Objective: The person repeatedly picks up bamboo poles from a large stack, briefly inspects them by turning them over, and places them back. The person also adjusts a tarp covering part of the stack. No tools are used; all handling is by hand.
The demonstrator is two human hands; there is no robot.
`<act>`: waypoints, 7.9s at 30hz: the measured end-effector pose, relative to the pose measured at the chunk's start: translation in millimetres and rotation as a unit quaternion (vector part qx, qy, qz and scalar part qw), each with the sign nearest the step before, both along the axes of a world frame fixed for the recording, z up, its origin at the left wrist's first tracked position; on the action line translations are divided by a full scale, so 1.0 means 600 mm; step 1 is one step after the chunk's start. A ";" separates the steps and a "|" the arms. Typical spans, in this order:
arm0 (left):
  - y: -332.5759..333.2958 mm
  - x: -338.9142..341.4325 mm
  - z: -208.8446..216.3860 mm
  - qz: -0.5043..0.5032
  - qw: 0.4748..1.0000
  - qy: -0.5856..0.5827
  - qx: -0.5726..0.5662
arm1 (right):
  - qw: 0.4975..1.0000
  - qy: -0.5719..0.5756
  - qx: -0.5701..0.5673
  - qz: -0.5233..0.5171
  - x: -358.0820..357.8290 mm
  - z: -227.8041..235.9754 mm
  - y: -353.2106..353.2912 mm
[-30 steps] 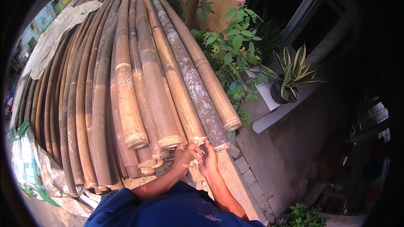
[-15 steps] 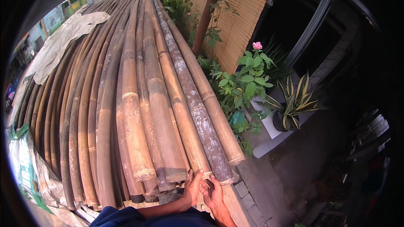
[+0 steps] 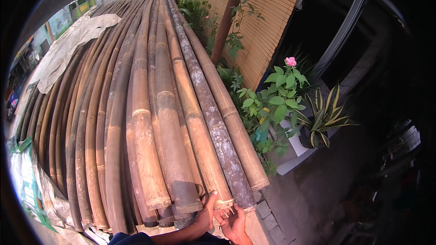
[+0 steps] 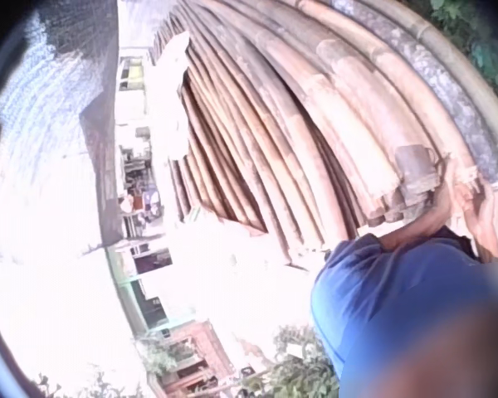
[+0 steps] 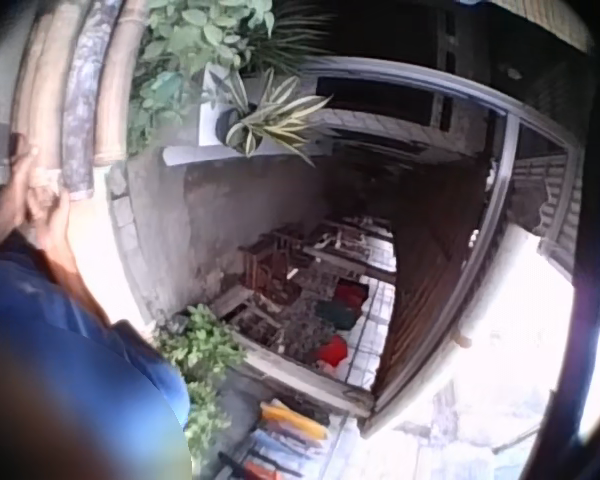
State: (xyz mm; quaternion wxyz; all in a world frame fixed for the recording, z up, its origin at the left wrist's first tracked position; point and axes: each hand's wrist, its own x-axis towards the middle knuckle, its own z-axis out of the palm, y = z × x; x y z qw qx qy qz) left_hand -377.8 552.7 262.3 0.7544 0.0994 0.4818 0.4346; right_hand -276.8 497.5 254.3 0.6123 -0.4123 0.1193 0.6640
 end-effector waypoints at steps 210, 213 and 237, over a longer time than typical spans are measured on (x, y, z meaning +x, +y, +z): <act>-0.317 0.075 -0.011 -0.300 0.911 -0.251 0.133 | 0.511 -0.254 -0.019 -0.821 0.189 0.033 -1.115; -0.338 0.066 -0.004 -0.307 0.919 -0.232 0.085 | 0.511 -0.257 -0.027 -0.819 0.175 0.042 -1.092; -0.267 0.081 -0.004 -0.191 0.952 -0.231 0.063 | 0.564 -0.301 0.041 -0.768 0.162 0.027 -0.963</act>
